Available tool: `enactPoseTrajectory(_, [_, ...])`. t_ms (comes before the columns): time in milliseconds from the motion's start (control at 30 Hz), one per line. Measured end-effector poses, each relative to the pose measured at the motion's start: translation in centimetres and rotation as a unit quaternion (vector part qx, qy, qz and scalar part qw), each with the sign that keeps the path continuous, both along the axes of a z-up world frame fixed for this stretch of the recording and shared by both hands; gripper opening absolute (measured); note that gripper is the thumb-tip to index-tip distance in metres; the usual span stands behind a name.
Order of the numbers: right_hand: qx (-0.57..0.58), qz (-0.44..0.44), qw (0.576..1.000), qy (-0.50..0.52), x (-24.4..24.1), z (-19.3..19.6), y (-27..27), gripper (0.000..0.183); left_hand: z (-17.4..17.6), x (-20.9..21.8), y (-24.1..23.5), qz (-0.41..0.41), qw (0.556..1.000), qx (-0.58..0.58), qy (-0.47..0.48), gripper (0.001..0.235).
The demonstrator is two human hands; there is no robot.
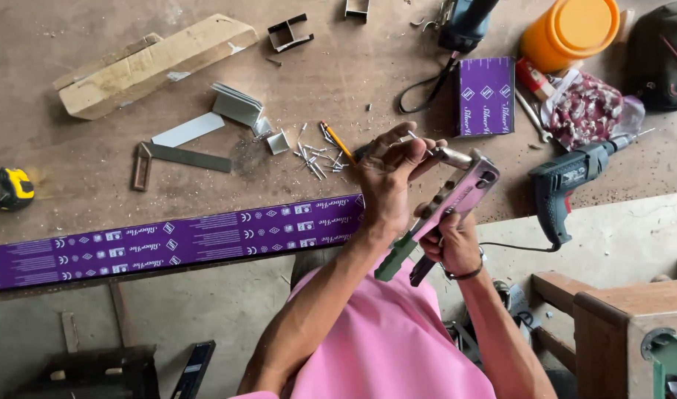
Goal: Assembling metal components by drilling holes and installing rivets
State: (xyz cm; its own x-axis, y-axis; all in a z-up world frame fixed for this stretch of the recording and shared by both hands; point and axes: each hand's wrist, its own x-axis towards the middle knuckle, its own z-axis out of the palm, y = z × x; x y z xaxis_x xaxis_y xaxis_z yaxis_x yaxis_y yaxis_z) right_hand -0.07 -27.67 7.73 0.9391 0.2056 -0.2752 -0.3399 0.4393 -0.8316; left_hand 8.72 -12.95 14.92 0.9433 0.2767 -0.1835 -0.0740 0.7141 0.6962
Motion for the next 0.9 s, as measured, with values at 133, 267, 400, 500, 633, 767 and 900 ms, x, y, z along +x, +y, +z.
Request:
enactPoseTrajectory(133, [0.053, 0.026, 0.998, -0.001, -0.5, -0.7, 0.4, 0.077, 1.5, -0.4, 0.0, 0.023, 0.999, -0.046, 0.007, 0.026])
enactPoseTrajectory(267, [0.068, 0.04, 0.997, 0.0, -0.5, -0.4, 0.6, 0.075, 1.1, -0.6, 0.5, 0.05, 0.999, -0.015, 0.011, 0.023])
enactPoseTrajectory(400, [0.054, 0.051, 0.997, -0.008, -0.1, 0.6, 0.5, 0.065, 2.4, -1.7, 1.3, 0.057, 0.985, 0.165, -0.004, 0.025])
enactPoseTrajectory(500, [-0.005, 0.056, 0.998, 0.021, 0.0, -0.7, -0.6, 0.036, 2.0, -2.5, 1.8, -0.071, 0.969, 0.229, -0.053, 0.068])
enactPoseTrajectory(633, [-0.117, 0.118, 0.983, 0.073, 2.1, 5.9, -0.7, 0.02, -0.8, -1.9, 3.6, -0.242, 0.925, 0.271, -0.109, 0.131])
enactPoseTrajectory(767, [-0.345, 0.208, 0.915, 0.013, 5.1, 15.7, 1.5, 0.018, -1.8, -2.9, 4.1, -0.246, 0.938, 0.218, -0.107, 0.131])
enactPoseTrajectory(900, [-0.208, 0.165, 0.959, -0.098, 4.4, 10.9, 2.1, 0.012, -2.1, -3.4, 2.0, -0.211, 0.969, 0.077, -0.099, 0.136])
